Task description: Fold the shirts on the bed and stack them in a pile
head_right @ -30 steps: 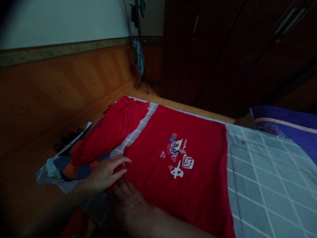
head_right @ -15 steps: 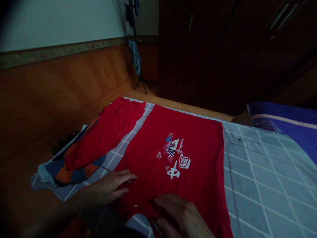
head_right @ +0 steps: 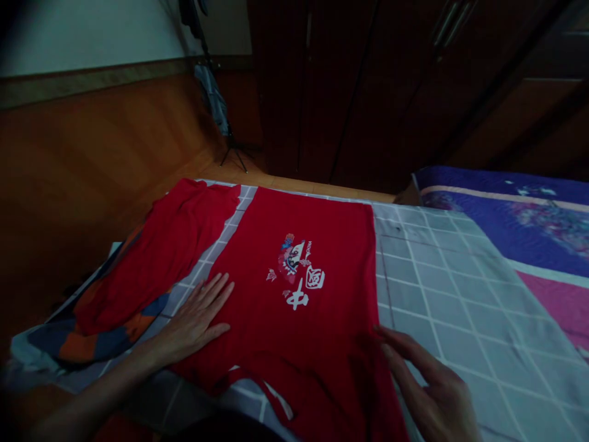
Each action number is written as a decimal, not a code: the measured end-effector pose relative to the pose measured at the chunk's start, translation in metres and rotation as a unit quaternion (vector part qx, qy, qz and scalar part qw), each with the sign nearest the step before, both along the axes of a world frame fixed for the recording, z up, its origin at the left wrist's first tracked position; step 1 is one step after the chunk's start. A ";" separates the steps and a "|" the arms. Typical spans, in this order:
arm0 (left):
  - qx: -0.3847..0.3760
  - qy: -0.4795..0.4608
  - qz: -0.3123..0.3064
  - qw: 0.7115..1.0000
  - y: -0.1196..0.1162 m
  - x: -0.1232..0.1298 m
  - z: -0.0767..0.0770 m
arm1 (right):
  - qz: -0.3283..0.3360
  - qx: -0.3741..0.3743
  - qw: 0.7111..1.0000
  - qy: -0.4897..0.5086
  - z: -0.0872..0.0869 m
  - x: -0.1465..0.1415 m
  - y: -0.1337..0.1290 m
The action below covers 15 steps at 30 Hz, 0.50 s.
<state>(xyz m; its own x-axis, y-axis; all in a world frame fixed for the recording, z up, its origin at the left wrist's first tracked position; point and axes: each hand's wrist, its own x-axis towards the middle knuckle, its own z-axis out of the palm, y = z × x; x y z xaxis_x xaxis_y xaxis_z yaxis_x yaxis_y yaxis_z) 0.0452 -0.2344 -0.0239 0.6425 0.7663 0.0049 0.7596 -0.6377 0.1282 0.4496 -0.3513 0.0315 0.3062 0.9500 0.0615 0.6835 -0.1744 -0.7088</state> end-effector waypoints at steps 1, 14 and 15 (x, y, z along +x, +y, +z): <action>0.015 -0.011 0.000 1.000 -0.003 0.001 0.003 | -0.038 -0.003 0.999 -0.002 -0.002 0.005 -0.006; 0.057 -0.092 -0.215 0.970 -0.052 -0.002 0.006 | -0.074 -0.140 0.984 -0.086 -0.022 -0.011 -0.043; 0.047 -0.093 -0.232 0.967 -0.047 -0.002 0.010 | -0.054 -0.152 0.982 -0.095 -0.019 -0.017 -0.040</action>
